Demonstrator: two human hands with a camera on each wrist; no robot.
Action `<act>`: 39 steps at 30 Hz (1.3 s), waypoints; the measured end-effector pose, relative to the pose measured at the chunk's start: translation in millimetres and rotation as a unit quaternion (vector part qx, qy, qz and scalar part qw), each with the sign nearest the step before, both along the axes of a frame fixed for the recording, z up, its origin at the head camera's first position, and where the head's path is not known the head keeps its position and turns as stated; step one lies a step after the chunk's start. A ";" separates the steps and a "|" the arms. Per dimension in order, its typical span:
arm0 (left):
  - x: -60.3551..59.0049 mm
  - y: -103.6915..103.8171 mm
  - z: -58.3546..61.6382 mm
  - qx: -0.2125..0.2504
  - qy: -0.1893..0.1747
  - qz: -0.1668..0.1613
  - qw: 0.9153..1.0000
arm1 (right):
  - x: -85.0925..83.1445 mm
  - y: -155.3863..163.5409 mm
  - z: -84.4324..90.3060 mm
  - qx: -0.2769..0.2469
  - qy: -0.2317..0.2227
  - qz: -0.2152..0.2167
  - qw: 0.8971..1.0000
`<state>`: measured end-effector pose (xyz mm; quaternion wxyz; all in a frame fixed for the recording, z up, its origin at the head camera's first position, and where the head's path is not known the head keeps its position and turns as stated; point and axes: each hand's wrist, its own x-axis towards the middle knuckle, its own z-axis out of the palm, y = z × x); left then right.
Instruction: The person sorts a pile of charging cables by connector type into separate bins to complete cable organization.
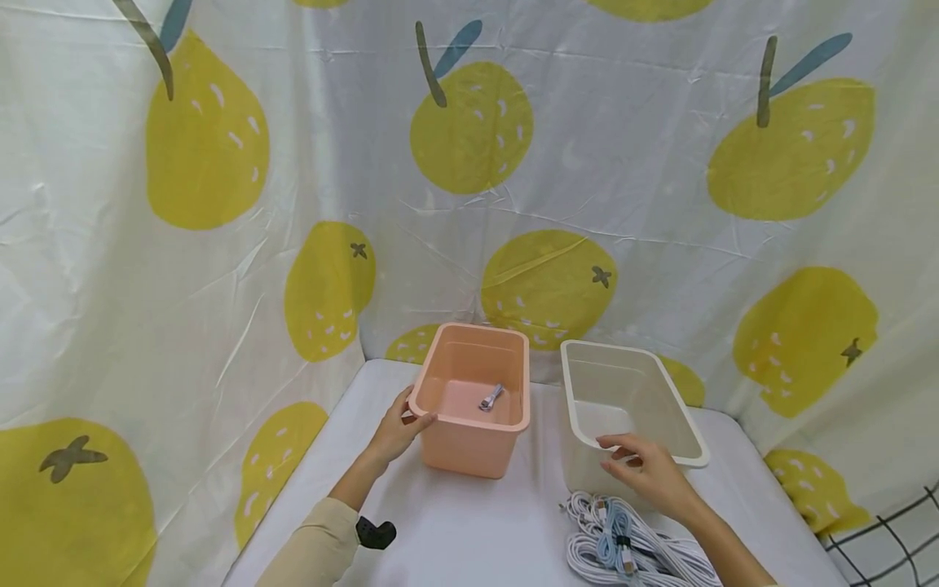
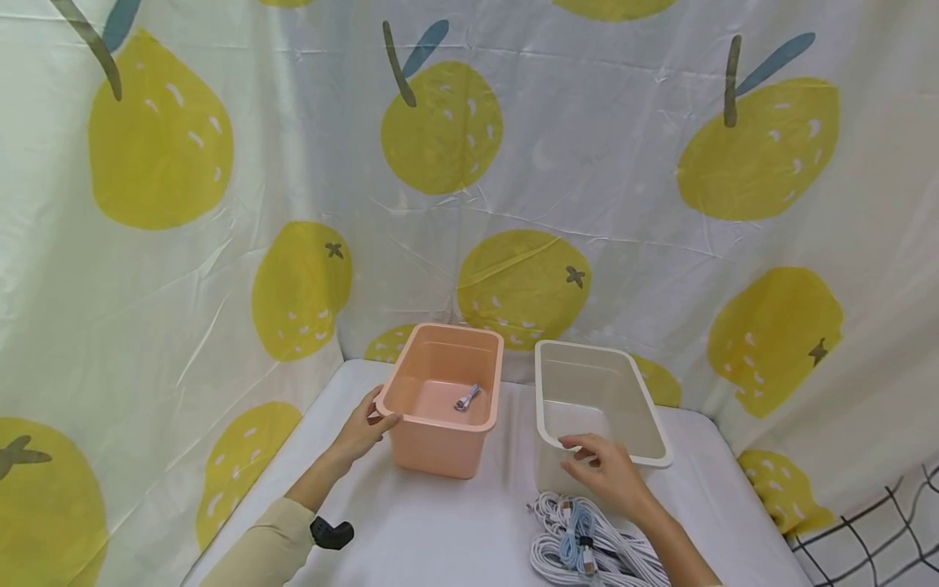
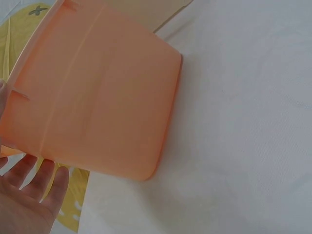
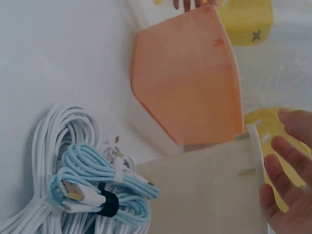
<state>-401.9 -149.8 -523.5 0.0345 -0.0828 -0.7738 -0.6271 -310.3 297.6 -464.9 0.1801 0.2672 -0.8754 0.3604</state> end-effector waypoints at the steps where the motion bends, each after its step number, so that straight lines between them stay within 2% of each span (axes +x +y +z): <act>1: -0.2 -0.1 0.5 0.002 0.000 -0.001 1.000 | 1.9 0.7 -1.7 0.001 -0.002 -0.003 1.000; 6: -0.8 -0.1 2.5 0.004 0.002 -0.002 1.000 | 13.0 5.0 -11.6 -0.001 -0.021 -0.025 0.999; 10: -0.3 0.8 3.2 -0.002 0.001 -0.007 1.000 | 20.1 10.5 -22.6 -0.012 -0.032 -0.025 0.999; 14: -0.6 0.7 3.9 -0.004 0.006 -0.003 1.000 | 23.0 14.6 -32.6 -0.016 -0.036 -0.023 0.999; 22: -0.6 -1.7 6.0 0.000 0.003 0.000 1.000 | 27.0 17.4 -49.5 -0.017 -0.047 -0.053 0.997; 27: 1.4 -1.8 6.3 0.001 0.000 -0.001 1.000 | 30.4 22.4 -56.3 -0.005 -0.106 -0.069 0.992; 32: 3.0 -1.0 6.0 -0.007 0.000 0.001 1.000 | 31.7 30.6 -62.8 0.022 -0.168 -0.096 0.981; 36: 3.4 -0.4 5.1 -0.007 0.003 -0.001 1.000 | 30.4 38.2 -73.1 0.039 -0.189 -0.107 0.975; 39: 3.8 -0.2 3.5 -0.011 0.002 -0.002 1.000 | 31.0 43.9 -83.0 0.048 -0.189 -0.102 0.975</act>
